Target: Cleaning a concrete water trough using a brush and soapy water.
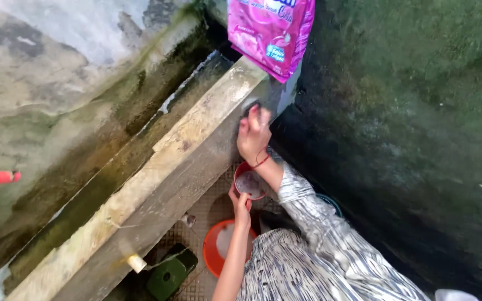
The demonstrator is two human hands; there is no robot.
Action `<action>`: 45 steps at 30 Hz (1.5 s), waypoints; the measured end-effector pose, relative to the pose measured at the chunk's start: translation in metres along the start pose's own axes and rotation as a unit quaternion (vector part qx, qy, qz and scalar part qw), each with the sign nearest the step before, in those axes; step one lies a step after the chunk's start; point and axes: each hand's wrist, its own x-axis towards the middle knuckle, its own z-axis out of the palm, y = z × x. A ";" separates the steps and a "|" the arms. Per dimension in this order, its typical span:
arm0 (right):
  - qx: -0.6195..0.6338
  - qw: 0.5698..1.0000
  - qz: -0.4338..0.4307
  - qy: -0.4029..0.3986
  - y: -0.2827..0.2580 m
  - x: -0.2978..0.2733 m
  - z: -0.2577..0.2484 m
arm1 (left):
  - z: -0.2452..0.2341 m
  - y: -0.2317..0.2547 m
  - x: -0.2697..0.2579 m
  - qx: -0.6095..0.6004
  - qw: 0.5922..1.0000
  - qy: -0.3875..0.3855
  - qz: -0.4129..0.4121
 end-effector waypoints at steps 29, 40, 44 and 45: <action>-0.022 0.990 0.128 0.049 0.091 -0.085 0.016 | -0.011 -0.078 0.027 -0.001 1.000 0.023 -0.021; 0.060 0.967 0.247 0.032 0.149 -0.137 0.037 | -0.012 -0.069 0.012 0.006 1.000 0.025 -0.019; 0.008 0.988 0.149 -0.031 0.159 -0.134 0.028 | -0.011 -0.048 0.005 0.017 0.996 0.063 -0.069; 0.011 0.988 0.153 -0.034 0.174 -0.118 0.032 | -0.017 -0.050 0.006 0.018 0.995 0.068 -0.068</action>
